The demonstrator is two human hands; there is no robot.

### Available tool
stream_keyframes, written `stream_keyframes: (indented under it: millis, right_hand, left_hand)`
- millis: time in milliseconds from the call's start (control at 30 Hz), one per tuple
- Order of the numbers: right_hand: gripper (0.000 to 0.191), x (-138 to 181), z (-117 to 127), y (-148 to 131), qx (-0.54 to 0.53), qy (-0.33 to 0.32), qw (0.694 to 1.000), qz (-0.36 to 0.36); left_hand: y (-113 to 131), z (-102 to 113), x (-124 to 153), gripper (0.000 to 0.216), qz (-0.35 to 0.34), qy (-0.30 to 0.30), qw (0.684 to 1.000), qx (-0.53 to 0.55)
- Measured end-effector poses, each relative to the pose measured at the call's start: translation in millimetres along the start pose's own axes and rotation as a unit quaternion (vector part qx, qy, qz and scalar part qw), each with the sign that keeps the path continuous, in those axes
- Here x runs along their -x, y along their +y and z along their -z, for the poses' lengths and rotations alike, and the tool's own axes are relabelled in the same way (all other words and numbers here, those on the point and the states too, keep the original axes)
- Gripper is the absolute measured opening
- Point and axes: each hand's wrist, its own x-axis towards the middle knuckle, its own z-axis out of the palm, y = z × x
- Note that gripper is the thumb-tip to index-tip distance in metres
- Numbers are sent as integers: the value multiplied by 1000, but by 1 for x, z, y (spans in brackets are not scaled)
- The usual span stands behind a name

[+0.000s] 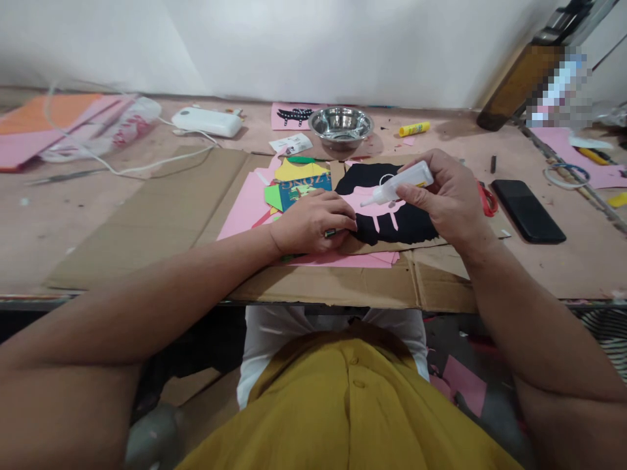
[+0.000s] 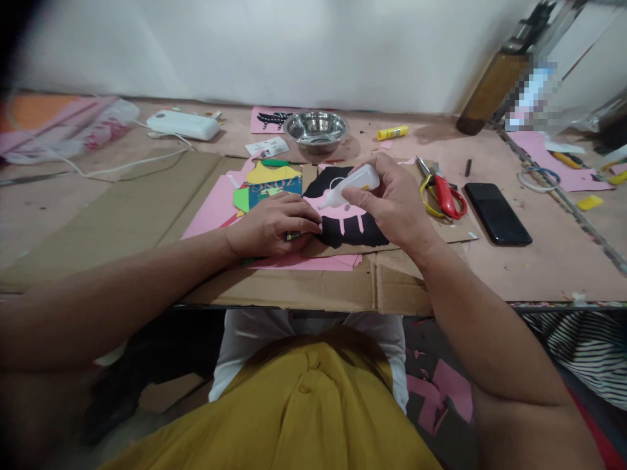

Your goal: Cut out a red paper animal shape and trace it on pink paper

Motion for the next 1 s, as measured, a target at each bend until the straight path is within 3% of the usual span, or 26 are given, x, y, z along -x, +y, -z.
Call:
stream_keyframes:
  millis: [300,633,833,1000]
  right_hand:
    - [35,-5,8,4,-157,27,987,-28]
    - [39,-12,24,14,-168,44,985,-22]
    - [39,-13,23,13,-176,64,982,-21]
    - [40,-12,22,9,-194,84,977,-38]
  left_hand:
    - [-2,2,-1,16,-34,-4,999,-29]
    - [0,7,-2,20,-3,-26,1000,3]
    - [12,18,-7,18,26,28,999,28]
    - [35,17,-18,31,21,-42,999,24]
